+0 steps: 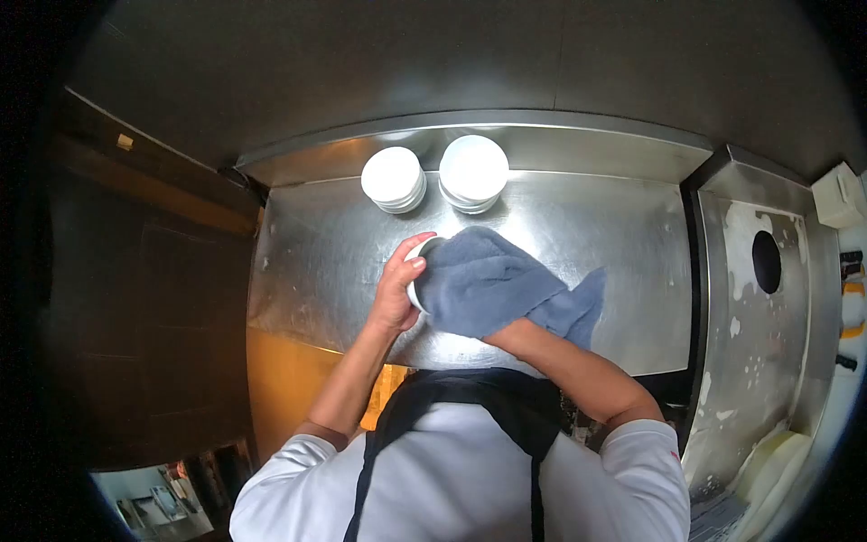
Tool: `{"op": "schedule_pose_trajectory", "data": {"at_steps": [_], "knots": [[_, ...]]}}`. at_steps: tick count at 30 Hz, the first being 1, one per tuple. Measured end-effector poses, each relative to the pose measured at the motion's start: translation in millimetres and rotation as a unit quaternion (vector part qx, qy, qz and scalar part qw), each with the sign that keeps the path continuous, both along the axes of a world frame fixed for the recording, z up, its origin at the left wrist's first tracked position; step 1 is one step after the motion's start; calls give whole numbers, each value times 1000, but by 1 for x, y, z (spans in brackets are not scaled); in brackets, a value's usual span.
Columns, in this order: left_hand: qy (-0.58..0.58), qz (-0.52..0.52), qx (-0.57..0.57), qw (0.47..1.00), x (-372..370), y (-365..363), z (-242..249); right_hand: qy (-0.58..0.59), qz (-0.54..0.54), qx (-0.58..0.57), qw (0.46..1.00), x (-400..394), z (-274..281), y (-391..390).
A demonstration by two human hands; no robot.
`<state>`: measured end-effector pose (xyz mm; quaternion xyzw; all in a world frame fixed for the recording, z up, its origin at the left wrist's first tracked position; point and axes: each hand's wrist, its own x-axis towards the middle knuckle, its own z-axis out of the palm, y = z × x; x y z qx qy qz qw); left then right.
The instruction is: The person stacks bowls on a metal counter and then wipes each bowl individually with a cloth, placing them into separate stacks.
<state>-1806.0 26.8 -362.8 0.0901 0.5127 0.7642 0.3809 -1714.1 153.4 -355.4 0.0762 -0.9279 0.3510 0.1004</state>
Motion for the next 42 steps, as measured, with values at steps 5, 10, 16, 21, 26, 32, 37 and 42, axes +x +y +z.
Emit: {"op": "schedule_pose_trajectory", "data": {"at_steps": [5,10,16,21,26,32,37,42], "knots": [[-145,65,58,986,-10,-14,-37,22,33,5,999,13,-19,-22],[-236,60,78,967,-14,-29,-46,-305,30,0,952,69,80,1],[-293,-12,105,950,1,-22,-57,21,-172,26,985,54,6,-11],[-226,-4,87,970,1,-23,-61,-99,-179,-111,973,55,-6,-16],[-184,-42,85,978,2,-14,-48,75,-25,27,997,28,-32,-23],[11,15,44,999,-1,-9,-31,-152,-83,-254,952,7,-28,-46],[-58,-9,21,998,-21,-12,-18,112,18,-64,991,1,-57,-30],[-63,15,-67,996,-27,-12,-26,-107,-64,-185,975,-5,-19,-38]]}}
